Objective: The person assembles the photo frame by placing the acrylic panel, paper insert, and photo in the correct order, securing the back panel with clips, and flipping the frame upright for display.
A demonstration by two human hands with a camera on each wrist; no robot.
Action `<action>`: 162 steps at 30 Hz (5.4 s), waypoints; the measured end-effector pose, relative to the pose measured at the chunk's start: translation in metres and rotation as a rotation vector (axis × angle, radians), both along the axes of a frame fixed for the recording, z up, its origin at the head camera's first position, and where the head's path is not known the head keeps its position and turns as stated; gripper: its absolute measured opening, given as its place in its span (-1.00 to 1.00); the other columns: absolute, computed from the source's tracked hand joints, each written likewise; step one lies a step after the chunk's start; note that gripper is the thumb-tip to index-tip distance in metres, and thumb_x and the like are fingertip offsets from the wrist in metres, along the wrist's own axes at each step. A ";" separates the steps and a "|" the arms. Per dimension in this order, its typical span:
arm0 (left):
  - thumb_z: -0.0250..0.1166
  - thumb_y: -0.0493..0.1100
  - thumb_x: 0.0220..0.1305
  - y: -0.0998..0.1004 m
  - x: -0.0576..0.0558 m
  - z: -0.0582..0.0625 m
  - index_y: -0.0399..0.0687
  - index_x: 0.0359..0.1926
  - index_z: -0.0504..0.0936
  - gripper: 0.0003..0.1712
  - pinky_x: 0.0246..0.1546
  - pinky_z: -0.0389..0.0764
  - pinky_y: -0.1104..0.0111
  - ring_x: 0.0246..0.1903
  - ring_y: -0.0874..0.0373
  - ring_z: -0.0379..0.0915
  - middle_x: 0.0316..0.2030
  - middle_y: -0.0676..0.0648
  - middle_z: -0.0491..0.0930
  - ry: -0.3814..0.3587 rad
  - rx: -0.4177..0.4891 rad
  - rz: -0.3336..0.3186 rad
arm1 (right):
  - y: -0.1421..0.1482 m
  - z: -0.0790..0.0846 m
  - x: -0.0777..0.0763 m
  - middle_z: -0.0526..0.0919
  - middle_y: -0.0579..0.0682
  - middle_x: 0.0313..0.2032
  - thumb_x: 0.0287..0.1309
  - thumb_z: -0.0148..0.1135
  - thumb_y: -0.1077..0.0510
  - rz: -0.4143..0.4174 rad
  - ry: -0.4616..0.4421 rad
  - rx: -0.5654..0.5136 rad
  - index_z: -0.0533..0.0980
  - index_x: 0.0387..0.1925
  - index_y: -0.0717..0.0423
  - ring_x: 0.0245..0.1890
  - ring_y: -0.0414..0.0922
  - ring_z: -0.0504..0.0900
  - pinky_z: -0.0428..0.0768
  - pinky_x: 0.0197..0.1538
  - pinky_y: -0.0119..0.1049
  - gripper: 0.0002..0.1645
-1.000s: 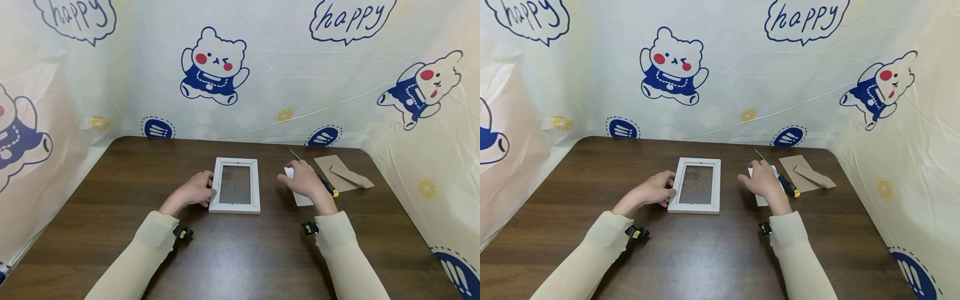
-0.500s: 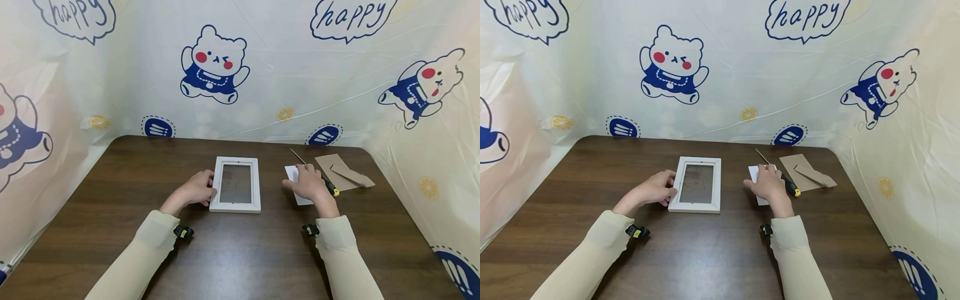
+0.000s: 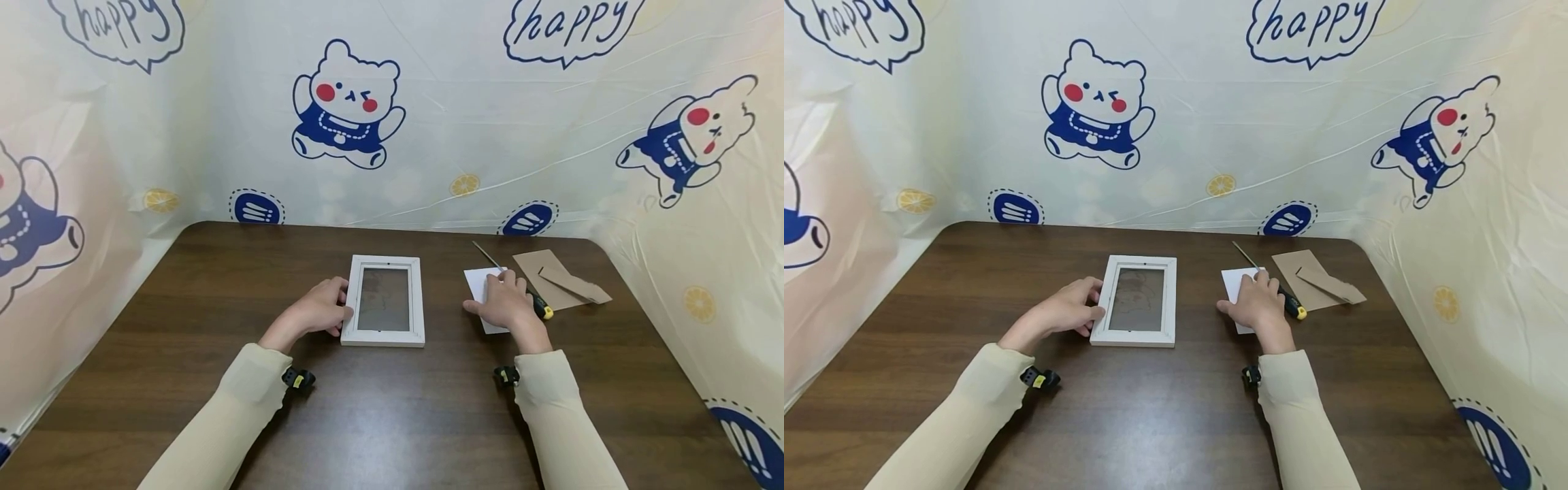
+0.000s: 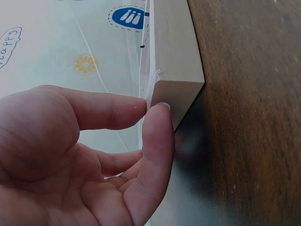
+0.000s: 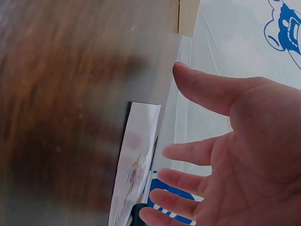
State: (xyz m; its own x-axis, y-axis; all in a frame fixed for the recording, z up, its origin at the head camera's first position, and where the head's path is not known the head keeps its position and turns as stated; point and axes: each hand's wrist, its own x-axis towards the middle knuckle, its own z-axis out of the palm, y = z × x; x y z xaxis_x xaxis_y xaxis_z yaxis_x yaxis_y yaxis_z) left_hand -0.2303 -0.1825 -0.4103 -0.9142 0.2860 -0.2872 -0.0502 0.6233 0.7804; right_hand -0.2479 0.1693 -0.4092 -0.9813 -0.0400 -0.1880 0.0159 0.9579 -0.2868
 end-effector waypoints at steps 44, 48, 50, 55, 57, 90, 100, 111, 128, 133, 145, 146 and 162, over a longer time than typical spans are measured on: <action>0.19 -0.40 0.45 0.001 0.000 0.001 -0.49 0.48 0.21 -0.34 -0.41 0.78 0.26 -0.38 0.02 0.52 0.09 -0.37 0.38 -0.005 0.005 0.002 | -0.003 -0.004 -0.001 0.29 0.44 0.34 0.35 0.45 -0.09 0.038 -0.054 0.010 0.43 0.38 0.32 0.35 0.44 0.23 0.44 0.28 0.43 -0.21; 0.19 -0.40 0.44 0.001 0.000 0.001 -0.49 0.47 0.20 -0.34 -0.42 0.78 0.26 -0.39 0.03 0.53 0.08 -0.36 0.38 -0.001 0.007 0.004 | -0.003 -0.003 -0.001 0.29 0.43 0.35 0.35 0.45 -0.06 0.046 -0.056 0.020 0.44 0.38 0.32 0.36 0.43 0.25 0.45 0.29 0.45 -0.23; 0.19 -0.40 0.44 0.001 0.000 0.001 -0.49 0.47 0.20 -0.34 -0.42 0.78 0.26 -0.39 0.03 0.53 0.09 -0.36 0.38 -0.001 0.007 0.004 | -0.003 -0.003 -0.001 0.30 0.43 0.35 0.35 0.45 -0.05 0.053 -0.052 0.025 0.44 0.38 0.32 0.35 0.43 0.27 0.48 0.28 0.44 -0.23; 0.19 -0.40 0.44 0.001 0.001 0.001 -0.50 0.47 0.21 -0.34 -0.42 0.78 0.26 -0.38 0.02 0.53 0.09 -0.38 0.38 0.000 0.007 0.002 | -0.004 -0.002 0.000 0.34 0.42 0.34 0.35 0.44 -0.04 0.074 -0.038 0.032 0.49 0.33 0.32 0.31 0.39 0.33 0.57 0.22 0.35 -0.28; 0.19 -0.39 0.44 0.001 0.001 0.001 -0.50 0.47 0.21 -0.34 -0.42 0.78 0.26 -0.38 0.02 0.53 0.10 -0.38 0.38 0.001 0.005 0.000 | -0.003 -0.001 0.001 0.36 0.41 0.32 0.35 0.42 -0.04 0.089 -0.027 0.035 0.52 0.29 0.33 0.29 0.38 0.36 0.59 0.21 0.32 -0.33; 0.21 -0.38 0.46 0.002 -0.001 0.000 -0.49 0.48 0.21 -0.34 -0.42 0.78 0.26 -0.36 0.00 0.54 0.11 -0.38 0.39 0.004 -0.011 -0.005 | 0.000 0.008 -0.004 0.80 0.20 -0.14 0.45 0.19 0.16 0.113 0.173 -0.087 0.77 -0.07 0.23 -0.18 0.14 0.71 0.71 -0.02 0.15 -0.70; 0.20 -0.37 0.46 0.002 0.000 0.001 -0.47 0.48 0.22 -0.34 -0.42 0.77 0.28 -0.36 0.01 0.54 0.10 -0.37 0.38 0.003 -0.014 0.001 | -0.001 0.016 -0.002 0.78 0.17 -0.28 0.39 0.29 0.22 0.108 0.305 -0.096 0.73 -0.11 0.24 -0.35 0.07 0.66 0.70 -0.16 0.09 -0.81; 0.21 -0.37 0.45 0.002 0.000 0.002 -0.48 0.47 0.23 -0.34 -0.41 0.78 0.26 -0.36 0.00 0.54 0.11 -0.37 0.37 0.001 -0.016 0.002 | -0.001 0.027 0.004 0.73 0.19 -0.30 0.34 0.30 0.30 0.071 0.351 -0.189 0.64 -0.13 0.25 -0.35 0.10 0.60 0.65 -0.19 -0.01 -0.88; 0.21 -0.37 0.46 0.003 -0.001 0.000 -0.47 0.48 0.22 -0.34 -0.41 0.78 0.26 -0.35 0.00 0.54 0.11 -0.37 0.38 0.004 -0.025 -0.004 | -0.004 0.039 0.008 0.75 0.37 -0.01 0.34 0.24 0.36 0.065 0.374 -0.232 0.61 0.20 0.38 -0.14 0.21 0.68 0.72 -0.06 0.11 -0.59; 0.21 -0.37 0.46 0.004 -0.001 0.001 -0.47 0.47 0.23 -0.35 -0.41 0.78 0.25 -0.35 0.00 0.54 0.11 -0.37 0.38 0.005 -0.024 -0.003 | -0.003 0.038 0.008 0.75 0.32 -0.17 0.36 0.18 0.36 0.052 0.423 -0.273 0.64 0.08 0.37 -0.27 0.18 0.65 0.70 -0.20 0.06 -0.68; 0.22 -0.36 0.47 0.003 -0.002 -0.001 -0.45 0.48 0.22 -0.34 -0.41 0.78 0.27 -0.33 0.00 0.53 0.13 -0.37 0.37 0.003 -0.045 0.005 | -0.013 0.042 0.009 0.76 0.17 -0.22 0.42 0.27 0.21 0.048 0.402 -0.423 0.66 0.02 0.23 -0.22 0.10 0.64 0.66 -0.17 -0.05 -0.76; 0.22 -0.36 0.46 0.003 -0.002 -0.001 -0.45 0.48 0.22 -0.34 -0.41 0.78 0.27 -0.33 -0.01 0.53 0.13 -0.37 0.37 0.005 -0.044 0.005 | -0.015 0.043 0.009 0.76 0.16 -0.23 0.42 0.28 0.21 0.054 0.393 -0.442 0.66 0.02 0.23 -0.23 0.09 0.63 0.64 -0.16 -0.06 -0.76; 0.21 -0.36 0.46 0.001 -0.002 -0.002 -0.46 0.46 0.23 -0.36 -0.39 0.79 0.25 -0.31 -0.03 0.56 0.12 -0.37 0.37 0.013 -0.036 -0.006 | -0.048 0.046 0.009 0.75 0.19 -0.10 0.42 0.35 0.23 0.062 0.231 -0.675 0.59 0.12 0.25 -0.14 0.08 0.68 0.75 -0.02 -0.06 -0.69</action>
